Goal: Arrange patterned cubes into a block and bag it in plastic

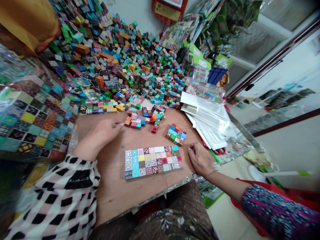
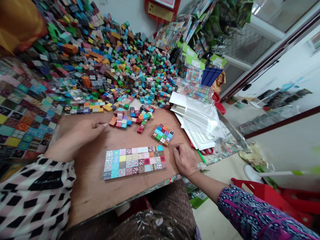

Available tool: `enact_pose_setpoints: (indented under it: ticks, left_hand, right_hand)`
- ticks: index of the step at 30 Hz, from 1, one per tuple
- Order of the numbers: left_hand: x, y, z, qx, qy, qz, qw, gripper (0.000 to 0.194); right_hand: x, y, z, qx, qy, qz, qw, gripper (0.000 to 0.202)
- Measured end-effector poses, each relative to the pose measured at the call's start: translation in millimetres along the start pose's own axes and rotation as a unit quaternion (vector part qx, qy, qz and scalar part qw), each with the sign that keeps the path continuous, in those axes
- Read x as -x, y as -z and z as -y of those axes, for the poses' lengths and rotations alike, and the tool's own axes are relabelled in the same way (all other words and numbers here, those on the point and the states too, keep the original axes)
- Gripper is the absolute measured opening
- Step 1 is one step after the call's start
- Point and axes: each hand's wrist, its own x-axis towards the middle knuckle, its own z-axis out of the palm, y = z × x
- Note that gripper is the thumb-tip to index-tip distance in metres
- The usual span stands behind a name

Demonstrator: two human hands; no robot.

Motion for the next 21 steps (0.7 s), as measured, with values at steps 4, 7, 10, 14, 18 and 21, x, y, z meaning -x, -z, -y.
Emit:
enact_pose_setpoints:
  ticks: [4,7,10,14,18,21]
  left_hand:
    - [0.5,2.6,-2.1,-0.007,-0.001,0.002,1.0,0.045]
    - [-2.0,1.5,-1.1,-0.028,-0.008,0.011,1.0,0.044]
    - [-4.0,-0.9,1.3,-0.035,-0.018,0.005,0.999,0.043]
    - [-3.3,-2.7,2.5,-0.024,-0.02,0.003,1.0,0.044]
    - [-3.2,-4.2,2.9,-0.029,-0.013,0.007,0.999,0.046]
    - [-4.1,-6.3,4.4,-0.039,-0.014,0.004,0.999,0.044]
  right_hand:
    - [0.3,0.2,-0.7,-0.001,-0.006,0.004,1.0,0.025]
    - [0.7,0.0,-1.2,0.0,-0.004,0.0,1.0,0.025]
    - [1.0,-0.2,-1.2,0.001,0.002,-0.004,1.0,0.026]
    - [1.1,0.1,-0.4,0.005,-0.002,0.0,1.0,0.026]
    - [0.8,0.4,-0.3,0.001,-0.012,0.0,1.0,0.025]
    - [0.8,-0.1,-1.4,0.002,-0.008,-0.001,1.0,0.024]
